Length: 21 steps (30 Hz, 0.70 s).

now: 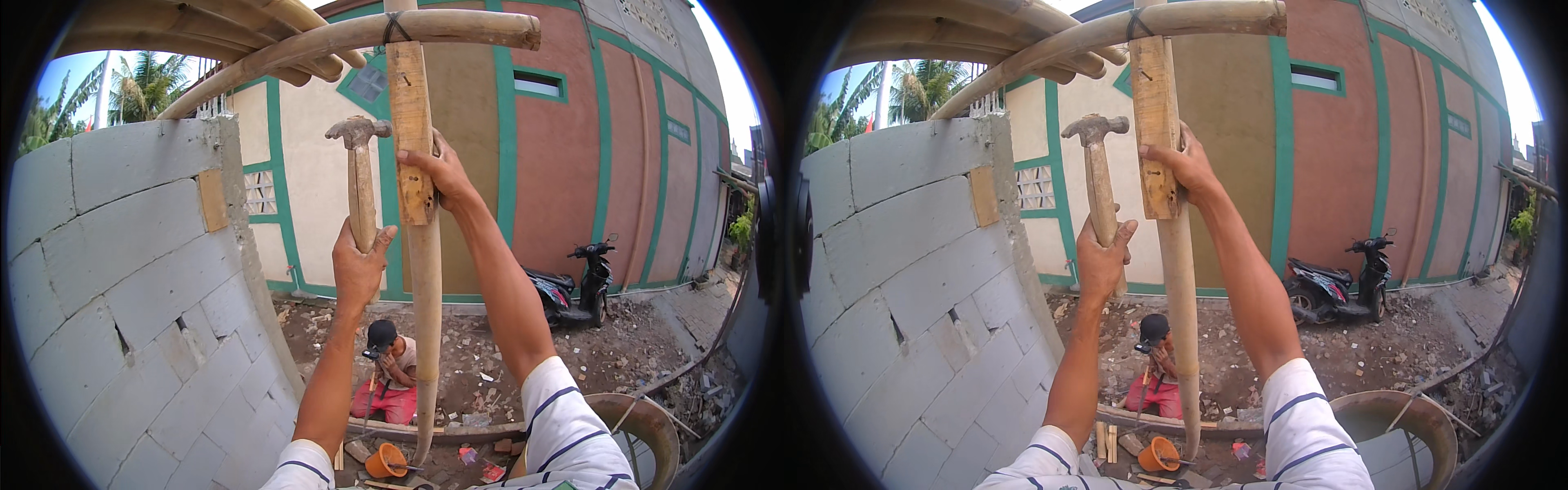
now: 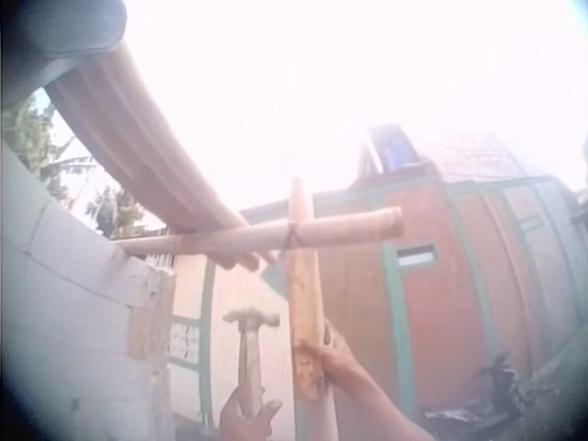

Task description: The person positions a wooden block against a bamboo pole, hammers it into place with a hammer, wraps wire around the block and pole, and tightens and cuts the wire using pliers.

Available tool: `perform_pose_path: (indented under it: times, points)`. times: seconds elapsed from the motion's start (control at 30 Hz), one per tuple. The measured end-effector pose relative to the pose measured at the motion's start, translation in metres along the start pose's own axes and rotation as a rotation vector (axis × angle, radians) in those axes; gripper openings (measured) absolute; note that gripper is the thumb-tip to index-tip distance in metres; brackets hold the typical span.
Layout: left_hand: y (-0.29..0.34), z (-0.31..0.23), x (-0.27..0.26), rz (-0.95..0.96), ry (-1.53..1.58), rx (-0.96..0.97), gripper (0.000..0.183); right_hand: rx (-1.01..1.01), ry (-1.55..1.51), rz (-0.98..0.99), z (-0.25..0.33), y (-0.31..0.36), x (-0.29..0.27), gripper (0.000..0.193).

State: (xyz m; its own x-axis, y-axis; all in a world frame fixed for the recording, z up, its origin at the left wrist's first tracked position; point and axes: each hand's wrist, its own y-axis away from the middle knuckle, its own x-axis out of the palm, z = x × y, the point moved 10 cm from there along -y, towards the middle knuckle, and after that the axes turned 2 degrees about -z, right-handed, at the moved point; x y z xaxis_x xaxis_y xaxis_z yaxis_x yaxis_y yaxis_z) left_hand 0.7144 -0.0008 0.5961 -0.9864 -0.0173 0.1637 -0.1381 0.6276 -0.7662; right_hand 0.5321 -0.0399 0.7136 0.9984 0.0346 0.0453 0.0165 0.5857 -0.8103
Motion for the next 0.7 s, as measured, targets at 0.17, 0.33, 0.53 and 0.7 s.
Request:
perform_pose_path:
  times: [0.17, 0.33, 0.53, 0.7]
  points:
    - [-0.006, -0.041, -0.031, 0.088, -0.127, -0.036, 0.047, 0.051, -0.04, -0.016, 0.002, 0.005, 0.001, 0.09]
    - [-0.011, -0.051, -0.035, 0.12, -0.237, 0.052, 0.044, 0.059, -0.075, -0.012, -0.002, 0.002, 0.003, 0.09]
    - [-0.016, -0.07, -0.018, 0.1, -0.416, 0.244, 0.037, 0.03, -0.048, -0.004, -0.001, -0.001, 0.0, 0.086]
    - [-0.01, -0.046, -0.025, 0.086, -0.485, 0.336, 0.039, 0.054, -0.048, -0.012, 0.002, 0.003, 0.002, 0.087]
